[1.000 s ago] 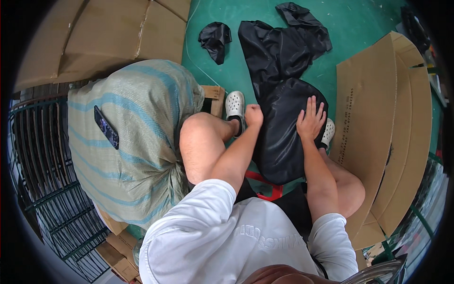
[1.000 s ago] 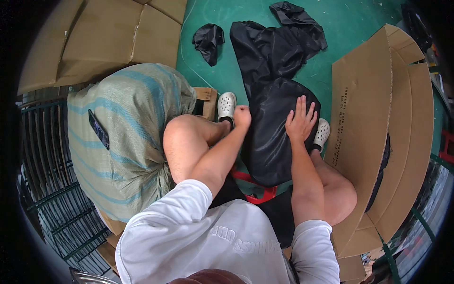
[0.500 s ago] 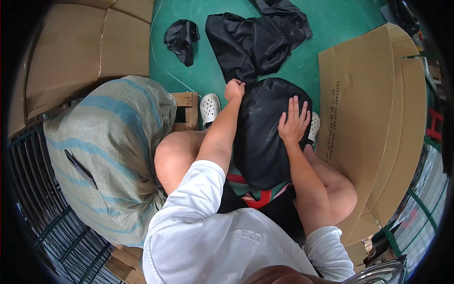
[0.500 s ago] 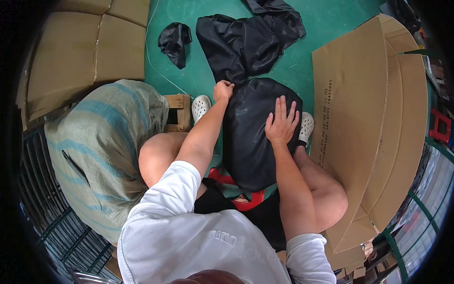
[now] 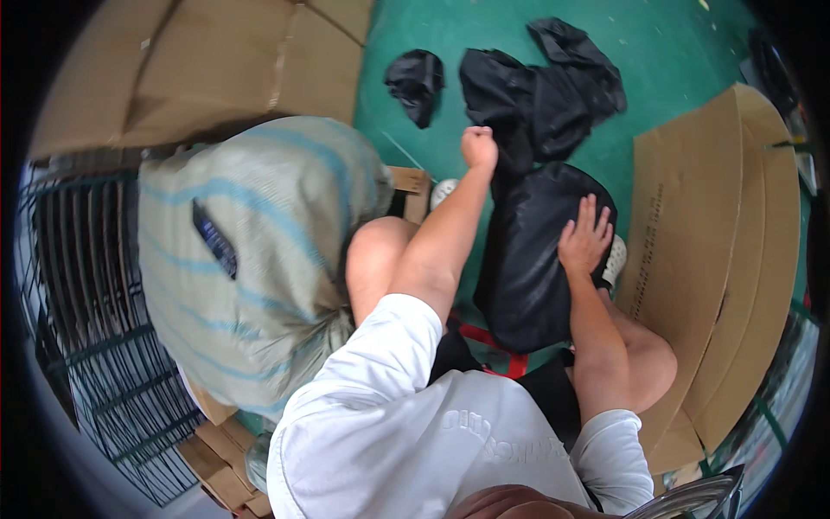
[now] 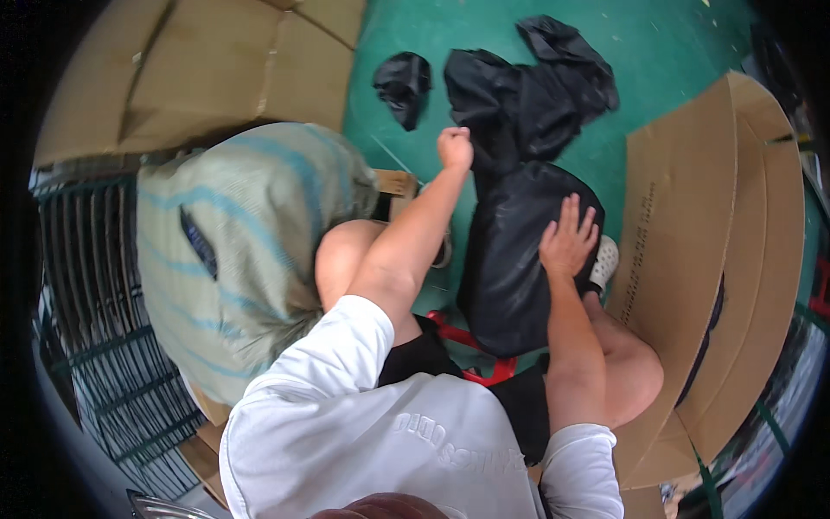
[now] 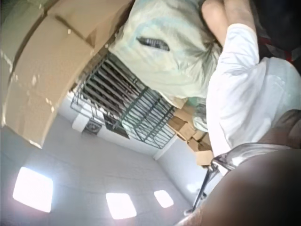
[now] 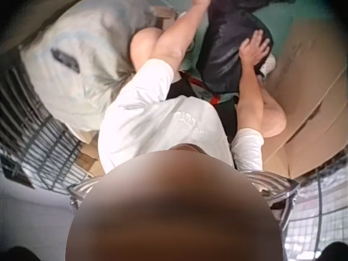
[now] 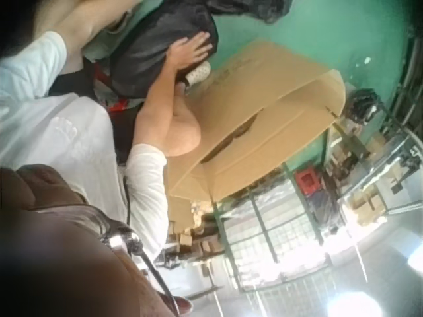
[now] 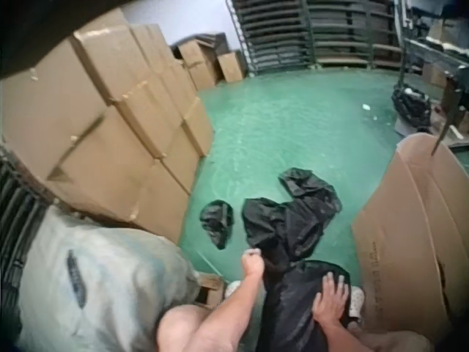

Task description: Inspecting and flattening black synthetic bags in a warehouse environment.

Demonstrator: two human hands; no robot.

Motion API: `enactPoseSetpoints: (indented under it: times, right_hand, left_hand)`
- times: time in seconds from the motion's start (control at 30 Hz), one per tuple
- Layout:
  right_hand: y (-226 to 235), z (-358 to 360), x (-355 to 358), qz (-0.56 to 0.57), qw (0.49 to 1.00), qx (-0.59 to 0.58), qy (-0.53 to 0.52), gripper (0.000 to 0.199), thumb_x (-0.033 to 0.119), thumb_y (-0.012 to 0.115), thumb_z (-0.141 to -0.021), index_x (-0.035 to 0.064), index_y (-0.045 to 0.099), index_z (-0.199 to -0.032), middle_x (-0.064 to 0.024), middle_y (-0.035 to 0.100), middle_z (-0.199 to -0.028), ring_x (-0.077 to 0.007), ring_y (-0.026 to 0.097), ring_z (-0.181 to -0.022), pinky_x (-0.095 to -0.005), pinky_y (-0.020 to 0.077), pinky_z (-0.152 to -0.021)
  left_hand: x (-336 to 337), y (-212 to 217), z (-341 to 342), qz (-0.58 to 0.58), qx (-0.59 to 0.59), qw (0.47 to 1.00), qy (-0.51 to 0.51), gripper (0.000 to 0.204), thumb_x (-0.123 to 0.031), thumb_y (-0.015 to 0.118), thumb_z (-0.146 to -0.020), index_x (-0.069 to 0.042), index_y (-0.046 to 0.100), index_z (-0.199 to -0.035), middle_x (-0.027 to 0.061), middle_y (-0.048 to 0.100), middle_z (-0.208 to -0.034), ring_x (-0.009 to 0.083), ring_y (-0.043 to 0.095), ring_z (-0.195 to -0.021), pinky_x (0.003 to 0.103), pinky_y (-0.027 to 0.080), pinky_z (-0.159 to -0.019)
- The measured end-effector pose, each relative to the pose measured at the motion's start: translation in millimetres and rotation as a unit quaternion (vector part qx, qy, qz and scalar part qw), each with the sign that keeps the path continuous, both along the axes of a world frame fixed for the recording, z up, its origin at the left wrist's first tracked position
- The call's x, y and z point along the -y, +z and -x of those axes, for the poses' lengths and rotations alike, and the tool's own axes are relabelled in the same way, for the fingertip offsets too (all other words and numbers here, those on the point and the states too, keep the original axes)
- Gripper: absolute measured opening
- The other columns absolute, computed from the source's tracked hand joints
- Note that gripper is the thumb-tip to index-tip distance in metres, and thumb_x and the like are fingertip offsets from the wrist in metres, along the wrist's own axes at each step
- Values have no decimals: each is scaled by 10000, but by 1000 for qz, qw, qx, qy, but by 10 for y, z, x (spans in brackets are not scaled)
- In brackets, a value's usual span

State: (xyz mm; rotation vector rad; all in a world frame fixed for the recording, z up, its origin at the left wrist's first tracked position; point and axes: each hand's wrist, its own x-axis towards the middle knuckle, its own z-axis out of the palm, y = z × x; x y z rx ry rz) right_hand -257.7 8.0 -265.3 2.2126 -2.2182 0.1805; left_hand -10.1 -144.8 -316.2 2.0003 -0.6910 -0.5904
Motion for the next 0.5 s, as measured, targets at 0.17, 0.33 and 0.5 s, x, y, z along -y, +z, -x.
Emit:
enactPoseSetpoints:
  times: [0.17,0.33,0.5]
  right_hand:
    - [77,50,-49,-40,999,-5,9,657,306,522,-902,137,304,-1498,4,196,-1598,-369,250,-1423,-540,222,-1125]
    - [531,60,352,-246,946,213,19,682,335,695,-808,27,449,-1364,-174,406,-1446,-378,422,-1303,-476,327,-1085]
    - [1530,-138,288,-224,809,492,231,534,228,685,-823,3,492,-1268,-107,574,-1163,-193,538,-1115,-322,430,-954]
  left_hand:
    - [-196,980,140,61,-56,993,-88,221,-198,659,-867,16,604,-853,155,637,-773,284,615,-744,388,480,-719]
    - [-704,1888,326,167,-202,929,-261,187,-174,622,-931,-32,578,-817,-14,567,-732,74,502,-699,265,422,-639]
    - [-1307,2507,423,179,-389,763,-484,170,-216,610,-958,-70,553,-893,-47,554,-808,41,511,-751,226,446,-695]
